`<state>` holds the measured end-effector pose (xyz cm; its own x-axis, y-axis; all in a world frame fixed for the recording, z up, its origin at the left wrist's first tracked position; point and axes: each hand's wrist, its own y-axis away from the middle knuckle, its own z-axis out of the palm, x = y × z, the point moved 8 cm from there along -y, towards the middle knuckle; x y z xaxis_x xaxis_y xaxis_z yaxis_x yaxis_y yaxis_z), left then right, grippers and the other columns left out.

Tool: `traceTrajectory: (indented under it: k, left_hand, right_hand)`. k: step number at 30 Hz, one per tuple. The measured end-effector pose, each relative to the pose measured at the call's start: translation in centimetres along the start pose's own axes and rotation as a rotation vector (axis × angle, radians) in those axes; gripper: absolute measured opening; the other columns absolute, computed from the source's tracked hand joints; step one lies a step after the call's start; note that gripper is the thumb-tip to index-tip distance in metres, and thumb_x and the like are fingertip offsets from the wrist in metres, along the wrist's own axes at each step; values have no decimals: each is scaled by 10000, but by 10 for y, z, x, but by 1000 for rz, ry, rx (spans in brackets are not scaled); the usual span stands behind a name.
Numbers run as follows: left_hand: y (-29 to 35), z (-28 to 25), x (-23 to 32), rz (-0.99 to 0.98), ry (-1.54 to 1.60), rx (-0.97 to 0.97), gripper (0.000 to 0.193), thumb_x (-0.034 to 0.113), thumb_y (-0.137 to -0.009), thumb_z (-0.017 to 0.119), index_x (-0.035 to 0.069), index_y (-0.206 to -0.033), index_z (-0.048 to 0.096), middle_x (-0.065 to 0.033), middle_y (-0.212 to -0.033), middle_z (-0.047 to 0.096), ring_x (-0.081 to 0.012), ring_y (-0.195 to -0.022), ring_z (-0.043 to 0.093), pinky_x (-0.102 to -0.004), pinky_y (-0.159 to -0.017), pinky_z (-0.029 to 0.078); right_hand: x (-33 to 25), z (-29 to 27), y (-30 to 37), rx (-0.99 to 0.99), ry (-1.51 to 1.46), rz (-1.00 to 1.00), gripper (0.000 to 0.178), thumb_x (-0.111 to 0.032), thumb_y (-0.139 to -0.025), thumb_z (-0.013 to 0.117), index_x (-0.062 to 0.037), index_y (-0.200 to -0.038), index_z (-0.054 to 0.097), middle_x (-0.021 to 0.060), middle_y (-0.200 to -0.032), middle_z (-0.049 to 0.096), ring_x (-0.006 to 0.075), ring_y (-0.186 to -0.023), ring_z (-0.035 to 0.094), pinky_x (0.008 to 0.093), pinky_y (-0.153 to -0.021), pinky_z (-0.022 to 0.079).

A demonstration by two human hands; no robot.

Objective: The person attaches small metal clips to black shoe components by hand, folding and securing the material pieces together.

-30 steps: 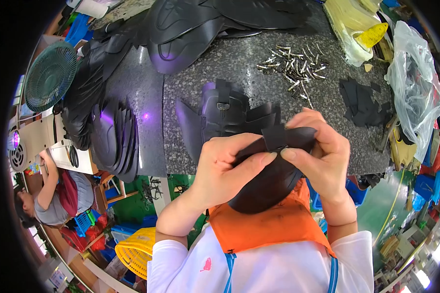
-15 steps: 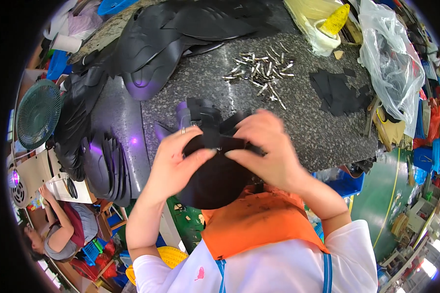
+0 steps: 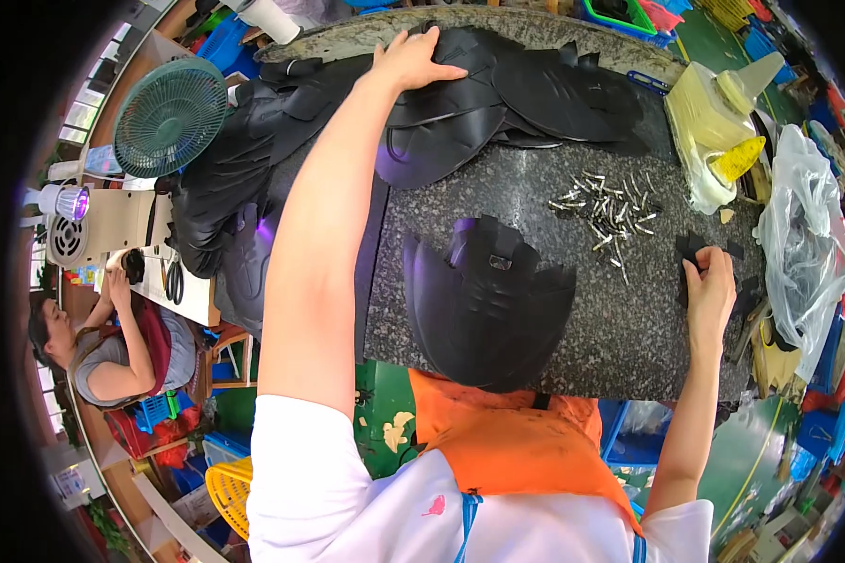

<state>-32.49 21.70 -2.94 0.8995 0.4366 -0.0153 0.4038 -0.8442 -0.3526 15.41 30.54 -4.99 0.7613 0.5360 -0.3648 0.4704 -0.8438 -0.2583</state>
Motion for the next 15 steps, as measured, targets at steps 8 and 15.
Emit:
traceTrajectory:
  k: [8, 15]
  left_hand:
    - [53, -47, -47, -336, 1074, 171, 321, 177, -728, 732, -42, -952, 661, -113, -846, 689, -168, -731, 646, -312, -702, 507]
    - [166, -220, 56, -337, 957, 506, 97, 55, -867, 627, -41, -882, 621, -51, -891, 671, -84, -798, 611, -231, -773, 485]
  right_hand:
    - [-9, -6, 8, 184, -33, -279, 98, -65, -823, 628, -26, -913, 636, 111, -802, 562, 267, -710, 592, 339, -642, 465]
    - [2, 0, 4, 241, 229, -271, 117, -121, -846, 619, -59, -943, 639, 70, -815, 584, 249, -761, 599, 354, -664, 475]
